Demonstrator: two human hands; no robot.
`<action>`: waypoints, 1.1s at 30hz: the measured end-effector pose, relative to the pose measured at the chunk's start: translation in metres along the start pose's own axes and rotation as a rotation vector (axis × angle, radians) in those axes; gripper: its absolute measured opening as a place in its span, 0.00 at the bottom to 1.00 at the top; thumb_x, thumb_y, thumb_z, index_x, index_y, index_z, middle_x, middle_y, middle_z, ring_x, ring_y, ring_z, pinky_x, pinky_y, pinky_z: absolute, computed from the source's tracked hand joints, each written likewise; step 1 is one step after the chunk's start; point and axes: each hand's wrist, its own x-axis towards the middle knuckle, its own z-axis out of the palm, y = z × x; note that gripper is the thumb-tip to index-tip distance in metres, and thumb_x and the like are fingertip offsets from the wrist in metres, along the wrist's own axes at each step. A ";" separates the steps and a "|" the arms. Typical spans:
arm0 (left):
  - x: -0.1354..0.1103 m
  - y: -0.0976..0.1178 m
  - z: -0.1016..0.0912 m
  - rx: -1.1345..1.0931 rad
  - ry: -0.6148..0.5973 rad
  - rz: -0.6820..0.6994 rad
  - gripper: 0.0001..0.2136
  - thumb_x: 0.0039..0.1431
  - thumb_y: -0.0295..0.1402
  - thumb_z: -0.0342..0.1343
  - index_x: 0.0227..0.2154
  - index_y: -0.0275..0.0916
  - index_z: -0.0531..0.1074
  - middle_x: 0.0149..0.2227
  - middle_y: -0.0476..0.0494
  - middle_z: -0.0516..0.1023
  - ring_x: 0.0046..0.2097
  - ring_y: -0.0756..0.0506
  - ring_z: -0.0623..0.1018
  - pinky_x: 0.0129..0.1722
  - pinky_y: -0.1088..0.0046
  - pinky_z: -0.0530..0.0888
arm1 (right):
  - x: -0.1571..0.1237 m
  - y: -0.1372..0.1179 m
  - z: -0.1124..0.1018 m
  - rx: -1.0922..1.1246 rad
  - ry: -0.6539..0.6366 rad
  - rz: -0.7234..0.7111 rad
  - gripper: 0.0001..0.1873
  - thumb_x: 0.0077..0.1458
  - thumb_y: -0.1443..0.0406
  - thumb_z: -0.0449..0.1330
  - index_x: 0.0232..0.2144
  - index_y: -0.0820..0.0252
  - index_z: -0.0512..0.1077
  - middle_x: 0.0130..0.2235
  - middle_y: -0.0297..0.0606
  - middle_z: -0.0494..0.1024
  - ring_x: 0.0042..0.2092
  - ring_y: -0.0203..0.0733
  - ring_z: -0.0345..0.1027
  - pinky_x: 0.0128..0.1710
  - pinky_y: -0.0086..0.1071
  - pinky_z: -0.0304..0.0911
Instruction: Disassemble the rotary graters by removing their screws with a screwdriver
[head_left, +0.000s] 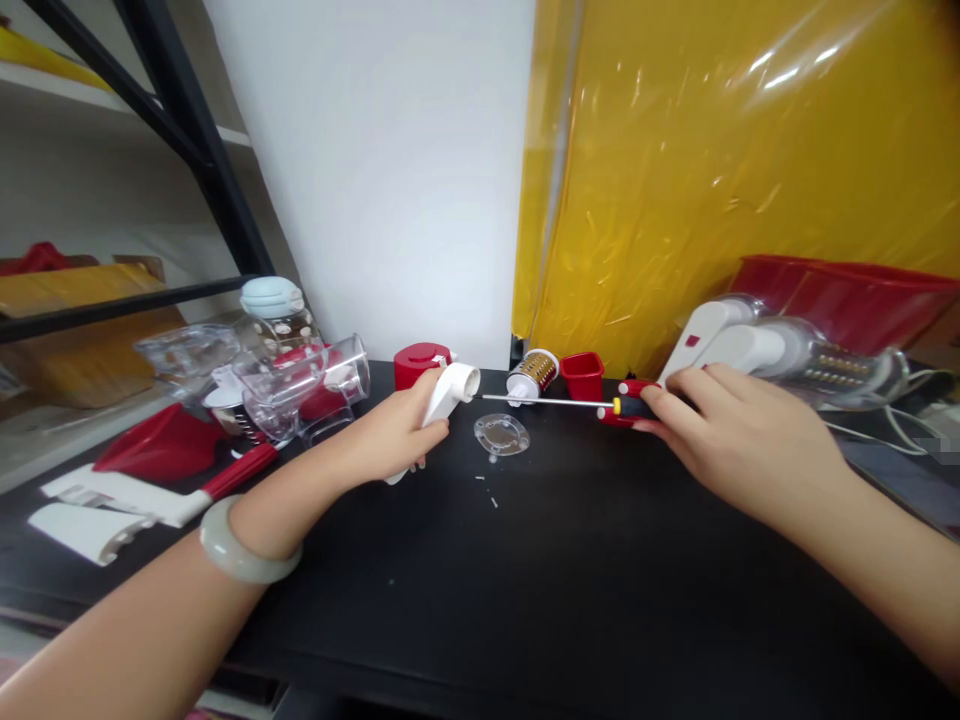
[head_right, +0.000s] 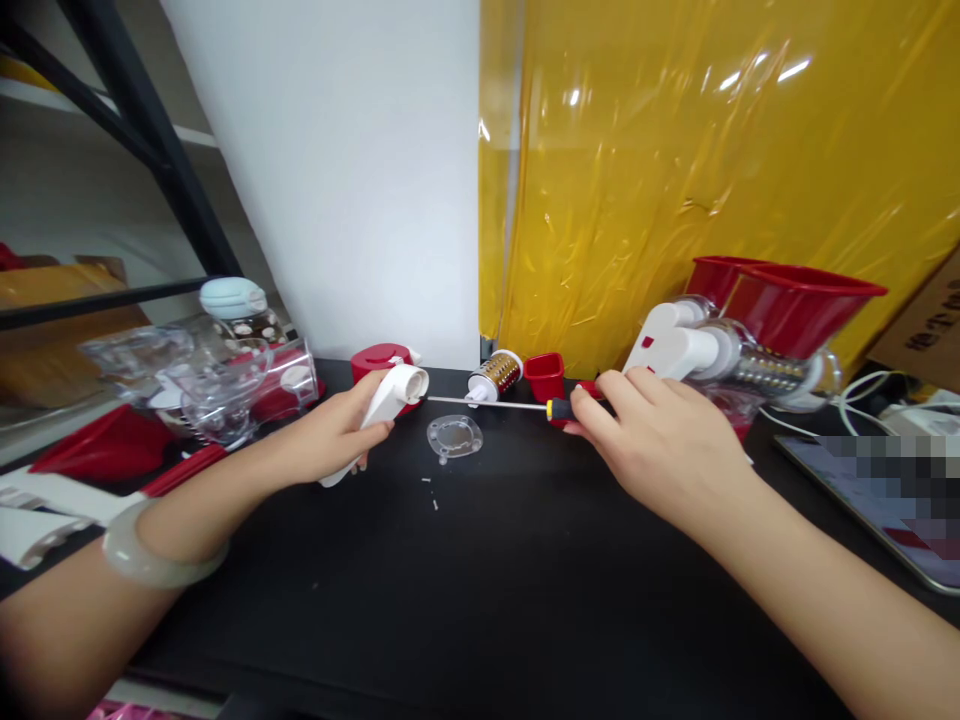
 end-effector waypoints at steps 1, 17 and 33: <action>0.000 -0.001 0.000 0.004 -0.008 0.002 0.28 0.63 0.32 0.48 0.64 0.38 0.50 0.27 0.50 0.73 0.23 0.46 0.78 0.22 0.72 0.74 | -0.001 0.001 0.002 0.001 -0.001 0.002 0.13 0.66 0.61 0.54 0.42 0.63 0.76 0.33 0.43 0.75 0.34 0.47 0.65 0.31 0.37 0.54; -0.001 -0.003 0.000 -0.012 -0.050 0.038 0.28 0.62 0.34 0.49 0.65 0.39 0.51 0.30 0.47 0.75 0.23 0.46 0.78 0.21 0.74 0.73 | -0.007 0.005 0.008 0.103 0.040 0.053 0.10 0.60 0.69 0.56 0.42 0.61 0.76 0.40 0.46 0.80 0.39 0.50 0.70 0.37 0.41 0.56; -0.002 0.007 -0.008 0.244 -0.028 0.245 0.28 0.57 0.28 0.52 0.62 0.43 0.61 0.38 0.44 0.79 0.31 0.47 0.77 0.34 0.71 0.71 | -0.004 0.008 0.013 0.142 -0.024 -0.062 0.11 0.57 0.71 0.56 0.39 0.56 0.77 0.36 0.44 0.77 0.36 0.48 0.67 0.38 0.41 0.55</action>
